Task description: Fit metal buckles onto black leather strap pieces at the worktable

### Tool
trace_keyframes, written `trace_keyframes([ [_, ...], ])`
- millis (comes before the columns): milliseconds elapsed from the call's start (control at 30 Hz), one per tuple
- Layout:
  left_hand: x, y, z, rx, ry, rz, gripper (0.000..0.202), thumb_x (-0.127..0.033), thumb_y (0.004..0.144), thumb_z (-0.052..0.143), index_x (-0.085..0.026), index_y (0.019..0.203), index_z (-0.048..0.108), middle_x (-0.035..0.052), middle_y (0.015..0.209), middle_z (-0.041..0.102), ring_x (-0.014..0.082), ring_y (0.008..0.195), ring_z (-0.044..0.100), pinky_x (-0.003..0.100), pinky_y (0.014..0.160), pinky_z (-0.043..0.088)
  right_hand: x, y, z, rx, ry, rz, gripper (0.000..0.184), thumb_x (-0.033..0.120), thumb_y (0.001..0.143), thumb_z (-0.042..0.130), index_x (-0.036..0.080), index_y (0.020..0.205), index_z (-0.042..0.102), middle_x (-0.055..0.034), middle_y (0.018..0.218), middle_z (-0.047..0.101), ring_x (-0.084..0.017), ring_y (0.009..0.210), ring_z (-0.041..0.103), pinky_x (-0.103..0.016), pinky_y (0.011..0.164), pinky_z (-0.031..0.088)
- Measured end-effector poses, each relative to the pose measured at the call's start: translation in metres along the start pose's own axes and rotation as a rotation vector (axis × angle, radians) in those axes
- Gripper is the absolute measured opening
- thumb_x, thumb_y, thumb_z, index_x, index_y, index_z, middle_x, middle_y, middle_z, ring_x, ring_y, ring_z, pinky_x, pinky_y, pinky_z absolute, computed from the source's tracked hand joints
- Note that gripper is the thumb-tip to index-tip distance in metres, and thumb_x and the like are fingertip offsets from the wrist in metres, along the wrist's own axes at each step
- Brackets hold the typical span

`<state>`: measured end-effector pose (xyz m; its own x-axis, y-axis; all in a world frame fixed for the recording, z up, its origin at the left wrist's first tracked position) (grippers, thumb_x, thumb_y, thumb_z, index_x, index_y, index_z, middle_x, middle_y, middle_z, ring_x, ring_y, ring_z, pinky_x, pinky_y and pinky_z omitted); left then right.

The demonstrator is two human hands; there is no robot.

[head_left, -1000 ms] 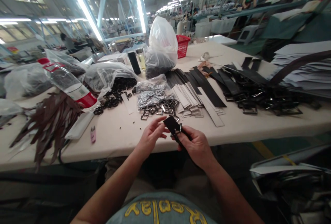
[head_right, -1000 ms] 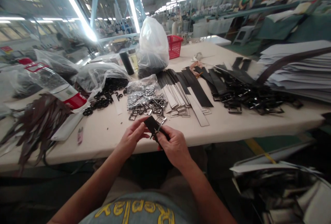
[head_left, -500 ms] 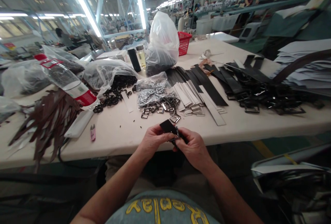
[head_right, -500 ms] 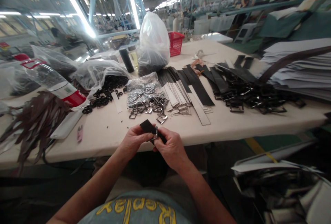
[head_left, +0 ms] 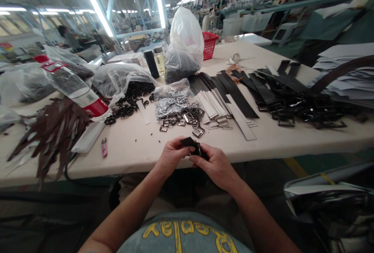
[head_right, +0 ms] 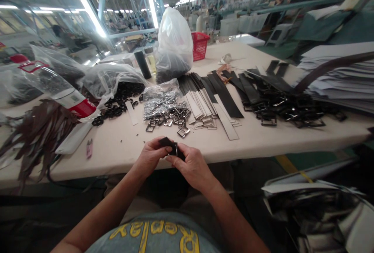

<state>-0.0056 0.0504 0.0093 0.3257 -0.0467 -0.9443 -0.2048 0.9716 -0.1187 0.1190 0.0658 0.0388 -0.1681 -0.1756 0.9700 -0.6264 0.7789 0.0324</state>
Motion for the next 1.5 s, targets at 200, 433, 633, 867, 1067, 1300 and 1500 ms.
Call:
trace_keyframes([
  [200, -0.006, -0.007, 0.005, 0.08, 0.025, 0.03, 0.028, -0.032, 0.064, 0.084, -0.016, 0.086, 0.075, 0.0007, 0.073, 0.07, 0.0104, 0.06, 0.056, 0.022, 0.058, 0.046, -0.004, -0.001, 0.001, -0.025, -0.039, 0.003, 0.021, 0.036, 0.092, 0.056, 0.018, 0.091, 0.066, -0.0003, 0.077, 0.068, -0.014, 0.062, 0.063, -0.023, 0.061, 0.047],
  [433, -0.012, -0.005, 0.002, -0.045, 0.066, 0.085, 0.026, -0.028, 0.058, 0.086, -0.017, 0.073, 0.069, -0.0009, 0.069, 0.068, 0.0127, 0.064, 0.059, 0.026, 0.064, 0.051, -0.001, 0.0, -0.002, -0.062, -0.181, -0.009, 0.02, 0.036, 0.089, 0.058, 0.019, 0.083, 0.064, -0.0001, 0.071, 0.066, -0.016, 0.066, 0.062, -0.024, 0.06, 0.045],
  [633, -0.016, 0.001, -0.026, -0.227, -0.129, 0.05, 0.028, -0.026, 0.054, 0.086, -0.018, 0.074, 0.068, -0.0051, 0.063, 0.062, 0.0062, 0.052, 0.049, 0.017, 0.047, 0.036, -0.005, -0.008, 0.001, 0.033, -0.187, 0.037, 0.022, 0.035, 0.091, 0.055, 0.019, 0.078, 0.061, 0.0016, 0.066, 0.063, -0.015, 0.062, 0.061, -0.023, 0.059, 0.044],
  [867, 0.008, -0.006, -0.016, -0.173, -0.248, -0.049, 0.032, -0.027, 0.058, 0.086, -0.017, 0.084, 0.072, -0.0008, 0.073, 0.068, 0.0054, 0.052, 0.048, 0.018, 0.048, 0.032, -0.007, -0.009, 0.005, -0.046, -0.128, 0.033, 0.02, 0.035, 0.092, 0.054, 0.018, 0.085, 0.063, 0.0001, 0.07, 0.066, -0.015, 0.06, 0.064, -0.023, 0.058, 0.047],
  [1067, 0.018, -0.007, -0.011, -0.122, -0.297, -0.041, 0.031, -0.029, 0.061, 0.087, -0.016, 0.085, 0.073, 0.0017, 0.08, 0.07, 0.0077, 0.06, 0.054, 0.021, 0.055, 0.037, -0.005, -0.009, 0.006, -0.071, -0.07, 0.037, 0.023, 0.039, 0.092, 0.055, 0.018, 0.09, 0.065, -0.0023, 0.076, 0.069, -0.015, 0.061, 0.066, -0.024, 0.058, 0.051],
  [1300, 0.02, -0.007, -0.007, -0.048, -0.235, -0.035, 0.032, -0.035, 0.062, 0.087, -0.014, 0.074, 0.066, -0.0016, 0.062, 0.063, 0.0067, 0.048, 0.048, 0.02, 0.048, 0.037, 0.003, -0.01, 0.012, -0.043, -0.147, -0.048, 0.022, 0.038, 0.095, 0.052, 0.019, 0.093, 0.063, -0.0012, 0.075, 0.068, -0.016, 0.068, 0.064, -0.024, 0.065, 0.048],
  [1500, 0.003, -0.012, 0.0, 0.032, -0.181, 0.026, 0.028, -0.035, 0.067, 0.084, -0.015, 0.073, 0.065, -0.0004, 0.065, 0.065, 0.0113, 0.05, 0.057, 0.023, 0.047, 0.045, 0.005, -0.01, 0.01, -0.109, -0.216, -0.091, 0.029, 0.039, 0.097, 0.048, 0.02, 0.081, 0.062, 0.0008, 0.064, 0.065, -0.014, 0.06, 0.059, -0.024, 0.06, 0.043],
])
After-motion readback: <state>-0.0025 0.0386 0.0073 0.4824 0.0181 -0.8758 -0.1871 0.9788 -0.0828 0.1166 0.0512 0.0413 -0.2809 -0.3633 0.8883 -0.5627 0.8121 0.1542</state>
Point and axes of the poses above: each hand's wrist, its own y-axis towards the middle knuckle, its own z-axis out of the palm, x = y × z, the point moved 10 cm from there along y, towards the middle knuckle
